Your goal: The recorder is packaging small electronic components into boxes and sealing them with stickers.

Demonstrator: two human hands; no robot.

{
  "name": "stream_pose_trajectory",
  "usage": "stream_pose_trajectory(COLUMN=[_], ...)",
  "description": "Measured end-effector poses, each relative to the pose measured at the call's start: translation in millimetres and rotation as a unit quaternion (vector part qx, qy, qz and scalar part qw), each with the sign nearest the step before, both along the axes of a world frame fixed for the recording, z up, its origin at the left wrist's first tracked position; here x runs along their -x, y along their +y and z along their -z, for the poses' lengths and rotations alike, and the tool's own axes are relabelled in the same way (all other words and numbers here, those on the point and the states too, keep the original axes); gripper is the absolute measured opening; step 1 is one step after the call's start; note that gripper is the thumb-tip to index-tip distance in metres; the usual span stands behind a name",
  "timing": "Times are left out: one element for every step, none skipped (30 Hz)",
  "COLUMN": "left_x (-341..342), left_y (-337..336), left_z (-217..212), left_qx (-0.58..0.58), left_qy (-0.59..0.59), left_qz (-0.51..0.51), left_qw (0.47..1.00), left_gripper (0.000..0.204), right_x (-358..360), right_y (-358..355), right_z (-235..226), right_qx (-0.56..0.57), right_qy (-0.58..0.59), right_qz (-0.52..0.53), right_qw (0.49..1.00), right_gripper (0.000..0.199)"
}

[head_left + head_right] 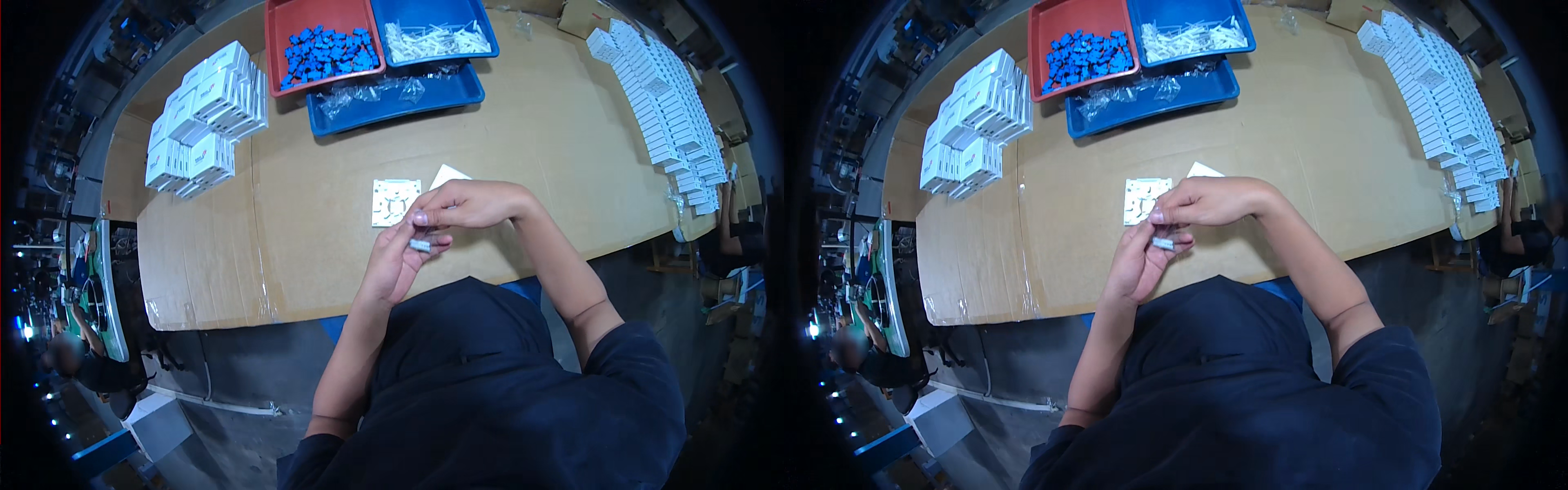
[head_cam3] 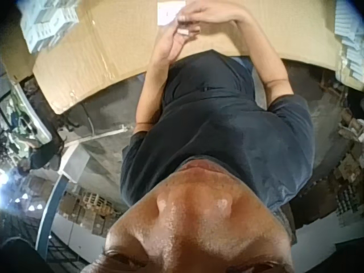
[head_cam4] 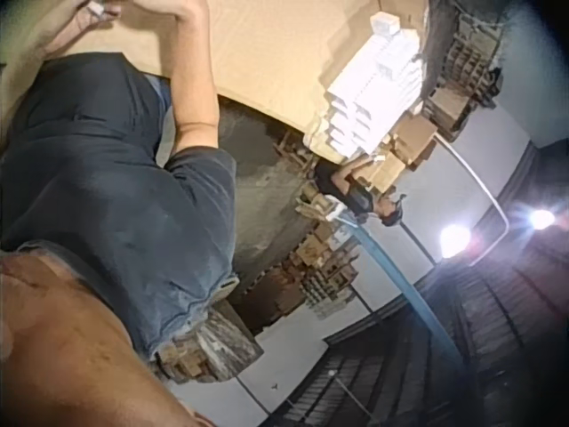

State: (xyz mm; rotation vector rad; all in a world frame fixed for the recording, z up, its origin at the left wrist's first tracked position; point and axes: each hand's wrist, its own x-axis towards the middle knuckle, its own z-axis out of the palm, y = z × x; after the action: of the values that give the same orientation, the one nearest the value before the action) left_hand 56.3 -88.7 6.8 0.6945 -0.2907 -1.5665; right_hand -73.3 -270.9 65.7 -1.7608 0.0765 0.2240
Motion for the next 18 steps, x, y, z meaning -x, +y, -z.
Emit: stream_pose_trajectory(left_x=[0,-1,-1,-1,-2,-3,-3,-2,-2,-3,-3,-3,-3,-3,-5,-7,-7,-6], left_y=[1,2,2,1,1,1,1,0,0,2,1,0,-1,-2,-2,-2,-2,-2], left_z=[1,-3,-3,0,1,2,3,3,3,7,3,-1,-4,-3,-1,1,2,3], left_qx=[-0.010,-0.007,-0.003,0.002,0.006,-0.005,-0.002,-0.001,0.001,0.003,0.006,-0.003,-0.012,-0.008,-0.005,-0.002,0.001,0.000], left_qy=[-0.006,0.013,0.012,-0.001,-0.014,-0.029,-0.030,-0.038,-0.046,-0.047,-0.048,-0.056,-0.064,-0.065,-0.056,-0.048,-0.050,-0.043], left_qz=[-0.008,-0.007,-0.004,-0.004,-0.007,-0.006,-0.005,-0.005,-0.005,0.003,0.004,-0.001,-0.007,-0.005,-0.001,0.000,0.002,0.014], left_qw=[1.000,1.000,1.000,1.000,1.000,1.000,1.000,0.999,0.999,0.999,0.999,0.998,0.998,0.998,0.998,0.999,0.999,0.999], left_gripper=[0.044,0.042,0.042,0.043,0.044,0.044,0.044,0.044,0.044,0.046,0.046,0.047,0.048,0.048,0.049,0.051,0.051,0.049], right_x=[0,1,2,3,3,2,1,1,0,0,0,1,1,2,0,-5,-9,-13], right_y=[0,0,-1,-1,1,4,4,2,-1,-3,-5,-12,-23,-38,-55,-76,-101,-126], right_z=[-4,-4,-2,-2,-5,-8,-10,-9,-7,-4,-5,-7,-8,-8,-7,-4,-1,6], right_qx=[0.005,0.010,-0.010,-0.031,-0.027,-0.022,-0.017,0.009,0.012,0.009,0.007,-0.020,-0.017,0.024,0.063,0.111,0.160,0.215], right_qy=[0.008,0.007,-0.002,-0.011,-0.012,0.007,0.026,-0.003,-0.004,-0.022,-0.040,0.020,0.019,-0.007,-0.034,-0.065,-0.095,-0.115], right_qz=[0.003,0.006,0.009,0.011,0.013,0.008,0.003,-0.035,-0.033,-0.022,-0.012,0.047,0.047,0.120,0.191,0.237,0.284,0.352], right_qw=[1.000,1.000,1.000,0.999,0.999,1.000,1.000,0.999,0.999,0.999,0.999,0.998,0.999,0.992,0.979,0.963,0.941,0.904], right_gripper=[0.044,0.044,0.045,0.045,0.045,0.045,0.045,0.043,0.043,0.042,0.040,0.037,0.037,0.035,0.033,0.030,0.027,0.025])
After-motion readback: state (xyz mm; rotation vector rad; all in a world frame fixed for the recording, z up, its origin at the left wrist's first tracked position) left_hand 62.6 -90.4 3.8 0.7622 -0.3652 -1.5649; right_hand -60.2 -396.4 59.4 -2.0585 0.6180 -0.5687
